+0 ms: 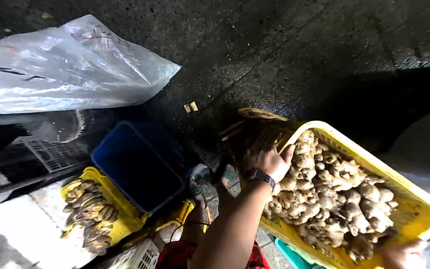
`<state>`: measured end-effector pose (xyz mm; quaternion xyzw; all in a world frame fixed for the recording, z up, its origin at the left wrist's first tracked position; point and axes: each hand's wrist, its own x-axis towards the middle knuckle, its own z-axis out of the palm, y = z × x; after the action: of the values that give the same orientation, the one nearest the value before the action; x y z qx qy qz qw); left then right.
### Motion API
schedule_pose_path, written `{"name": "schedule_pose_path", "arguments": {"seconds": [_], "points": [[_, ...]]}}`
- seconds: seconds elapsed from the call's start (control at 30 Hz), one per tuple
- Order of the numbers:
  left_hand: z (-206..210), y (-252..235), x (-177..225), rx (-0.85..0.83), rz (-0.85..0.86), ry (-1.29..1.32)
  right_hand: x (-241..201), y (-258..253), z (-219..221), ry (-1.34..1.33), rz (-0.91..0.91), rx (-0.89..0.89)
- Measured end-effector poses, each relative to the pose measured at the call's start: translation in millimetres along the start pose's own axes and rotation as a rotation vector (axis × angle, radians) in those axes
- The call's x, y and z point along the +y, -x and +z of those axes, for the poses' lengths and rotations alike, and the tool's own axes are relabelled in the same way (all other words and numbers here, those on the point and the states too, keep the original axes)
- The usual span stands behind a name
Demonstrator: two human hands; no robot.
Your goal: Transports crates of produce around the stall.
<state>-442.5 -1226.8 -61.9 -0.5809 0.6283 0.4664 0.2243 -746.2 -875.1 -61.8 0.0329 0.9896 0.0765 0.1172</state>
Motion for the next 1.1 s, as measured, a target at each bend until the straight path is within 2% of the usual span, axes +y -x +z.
{"name": "schedule_pose_path", "arguments": {"seconds": [0.17,0.23,0.27,0.3,0.37,0.43,0.47,0.53,0.6,0.67,0.73,0.77,0.83,0.9,0.93,1.0,1.1], "points": [[-3,-6,1,0.002,0.0,-0.006,-17,1,-9,0.079,0.012,-0.106],[-4,-4,1,-0.011,-0.003,-0.015,-24,9,-20,0.003,0.026,-0.166],[-3,-4,1,-0.002,-0.005,-0.019,-37,24,-23,-0.084,0.04,-0.134],[-2,-6,2,0.017,0.002,-0.02,-60,51,-30,-0.165,0.011,-0.091],[-3,-2,1,-0.009,0.027,0.005,-107,129,-45,-0.403,-0.179,-0.055],[-25,0,-1,-0.126,0.077,0.035,-158,209,-42,-0.554,-0.332,-0.273],[-45,-1,-1,-0.205,0.107,0.039,-184,240,-35,-0.544,-0.366,-0.368],[-90,-1,-17,-0.242,0.198,-0.007,-220,280,-21,-0.427,-0.335,-0.37],[-148,-6,-54,-0.105,0.28,-0.085,-239,292,-14,-0.364,-0.329,-0.212],[-211,-7,-116,0.096,0.255,-0.147,-247,303,-20,-0.394,-0.439,-0.082],[-283,-21,-177,0.199,0.051,-0.164,-278,309,-19,-0.431,-0.434,-0.14],[-316,-32,-207,0.174,-0.085,-0.206,-297,313,-14,-0.423,-0.359,-0.235],[-373,-53,-267,-0.039,-0.332,-0.441,-328,322,2,-0.325,-0.162,-0.394],[-422,-78,-299,-0.279,-0.446,-0.694,-354,316,18,-0.216,-0.002,-0.394],[-447,-85,-300,-0.298,-0.469,-0.723,-360,316,21,-0.182,0.051,-0.397],[-490,-102,-283,-0.168,-0.442,-0.552,-359,320,19,-0.145,0.105,-0.433],[-524,-142,-210,-0.043,-0.295,-0.27,-361,315,14,-0.166,0.121,-0.443]]}}
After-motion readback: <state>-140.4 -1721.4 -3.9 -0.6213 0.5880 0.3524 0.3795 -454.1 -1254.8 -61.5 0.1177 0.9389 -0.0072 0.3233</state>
